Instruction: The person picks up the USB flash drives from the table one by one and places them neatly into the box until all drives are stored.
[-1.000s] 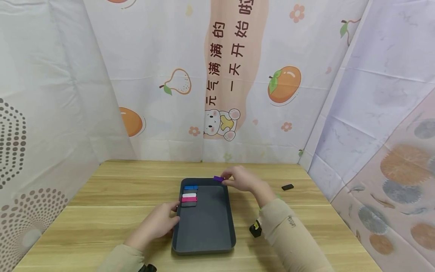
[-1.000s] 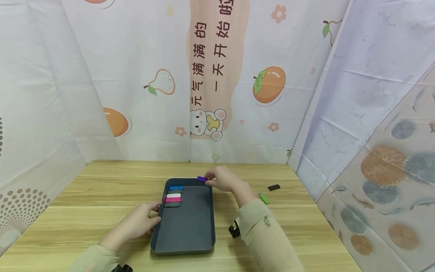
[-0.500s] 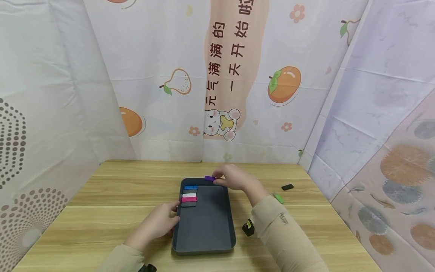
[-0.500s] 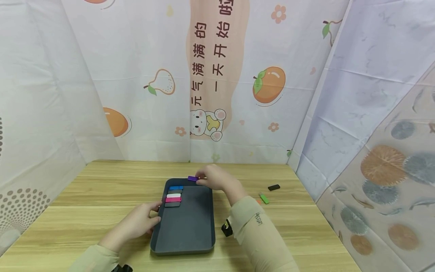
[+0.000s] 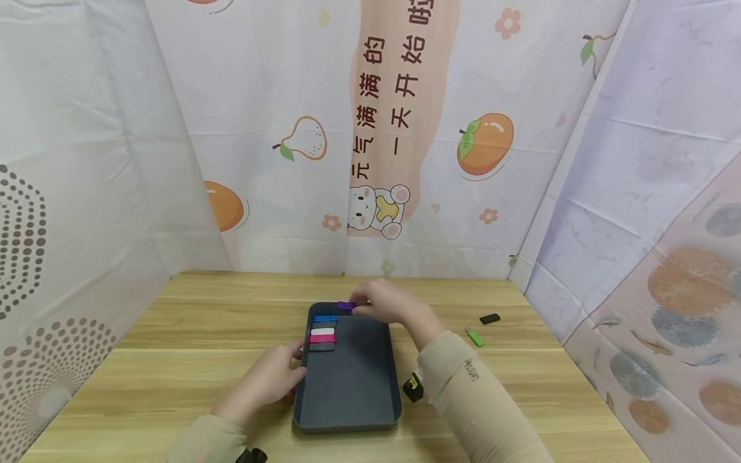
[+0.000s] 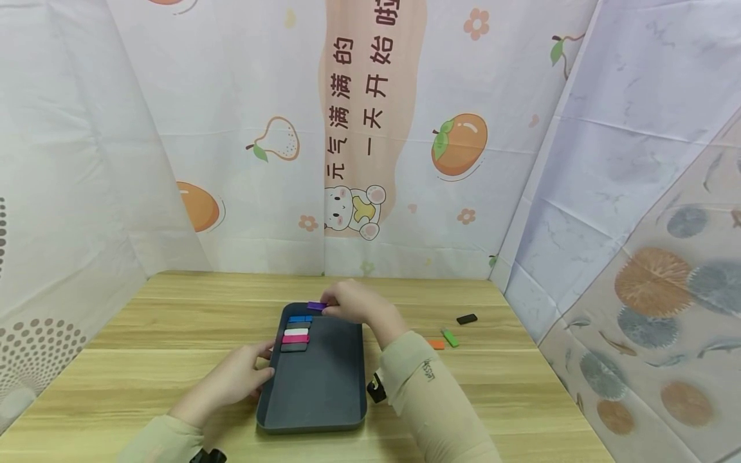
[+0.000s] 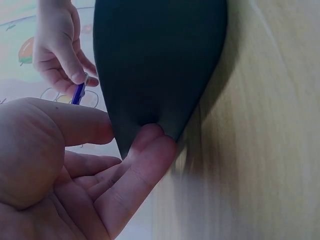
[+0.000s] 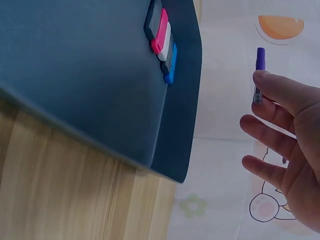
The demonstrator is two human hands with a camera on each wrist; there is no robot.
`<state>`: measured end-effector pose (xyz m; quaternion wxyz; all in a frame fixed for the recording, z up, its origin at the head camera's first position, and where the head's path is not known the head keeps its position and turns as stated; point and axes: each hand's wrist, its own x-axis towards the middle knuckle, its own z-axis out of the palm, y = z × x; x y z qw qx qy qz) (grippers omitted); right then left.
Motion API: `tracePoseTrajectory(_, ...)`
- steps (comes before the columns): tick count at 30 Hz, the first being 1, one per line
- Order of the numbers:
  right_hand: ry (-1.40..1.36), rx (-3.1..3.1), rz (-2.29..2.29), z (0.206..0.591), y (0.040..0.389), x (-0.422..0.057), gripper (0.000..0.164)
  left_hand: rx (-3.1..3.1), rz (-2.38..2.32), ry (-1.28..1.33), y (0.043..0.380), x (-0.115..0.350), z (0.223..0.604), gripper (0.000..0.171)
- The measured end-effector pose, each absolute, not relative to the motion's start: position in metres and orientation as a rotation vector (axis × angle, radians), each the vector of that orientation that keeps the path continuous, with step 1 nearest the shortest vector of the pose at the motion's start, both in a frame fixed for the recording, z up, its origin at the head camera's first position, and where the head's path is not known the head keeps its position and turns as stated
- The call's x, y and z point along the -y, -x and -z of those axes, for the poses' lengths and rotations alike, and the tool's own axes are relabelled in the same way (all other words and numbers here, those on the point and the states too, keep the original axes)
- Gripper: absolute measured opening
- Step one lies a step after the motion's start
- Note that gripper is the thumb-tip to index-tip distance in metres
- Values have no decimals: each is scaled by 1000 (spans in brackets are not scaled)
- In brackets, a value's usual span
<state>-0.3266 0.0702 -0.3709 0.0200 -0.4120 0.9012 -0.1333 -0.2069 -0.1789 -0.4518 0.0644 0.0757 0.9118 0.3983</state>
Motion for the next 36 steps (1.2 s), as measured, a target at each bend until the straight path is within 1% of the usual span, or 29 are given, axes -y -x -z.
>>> tracePoseTrajectory(11,1282,-2772,306,378,326,-55,15,-2764,-1180,-231,207,180,452,53)
tracePoseTrajectory(24,1297,-2730,198,394,324,-33,15,-2681,-1275,-242,206,181,452,54)
tracePoseTrajectory(36,1278,-2699,72,392,317,-12,16,-2681,-1280,-261,205,181,452,54)
